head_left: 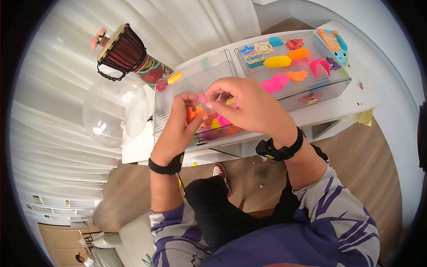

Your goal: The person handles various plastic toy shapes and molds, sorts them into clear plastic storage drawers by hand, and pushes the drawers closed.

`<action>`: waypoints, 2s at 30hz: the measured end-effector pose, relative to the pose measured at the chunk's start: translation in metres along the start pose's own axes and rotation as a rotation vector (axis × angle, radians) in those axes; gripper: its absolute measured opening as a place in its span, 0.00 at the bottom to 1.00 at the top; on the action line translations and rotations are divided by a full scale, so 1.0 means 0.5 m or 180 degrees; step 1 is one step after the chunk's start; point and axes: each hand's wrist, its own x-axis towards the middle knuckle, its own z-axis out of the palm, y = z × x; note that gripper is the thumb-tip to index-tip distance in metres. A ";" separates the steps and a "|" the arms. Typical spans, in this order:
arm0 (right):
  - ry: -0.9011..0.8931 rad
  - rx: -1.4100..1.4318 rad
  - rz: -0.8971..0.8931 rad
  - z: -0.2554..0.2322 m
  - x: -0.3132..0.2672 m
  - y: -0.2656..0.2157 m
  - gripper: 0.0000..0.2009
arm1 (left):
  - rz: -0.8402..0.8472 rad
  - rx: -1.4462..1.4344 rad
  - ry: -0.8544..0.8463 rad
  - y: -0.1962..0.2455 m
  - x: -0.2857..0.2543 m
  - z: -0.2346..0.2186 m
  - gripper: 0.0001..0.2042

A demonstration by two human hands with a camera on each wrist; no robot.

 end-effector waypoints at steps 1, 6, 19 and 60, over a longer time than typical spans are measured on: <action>-0.0055 -0.0023 0.0030 0.006 -0.002 0.005 0.13 | 0.0006 -0.0429 0.0219 0.001 -0.009 0.015 0.24; -0.0423 -0.0079 0.0176 0.026 -0.005 0.019 0.15 | 0.0025 -0.1304 0.0711 -0.005 -0.025 0.054 0.22; -0.0395 0.0085 0.0481 0.047 0.010 0.026 0.11 | -0.0122 -0.1747 0.1284 -0.010 -0.051 0.063 0.17; -0.0639 -0.0027 0.0659 0.061 0.003 0.036 0.09 | -0.0285 -0.1825 0.2168 -0.046 -0.066 0.059 0.18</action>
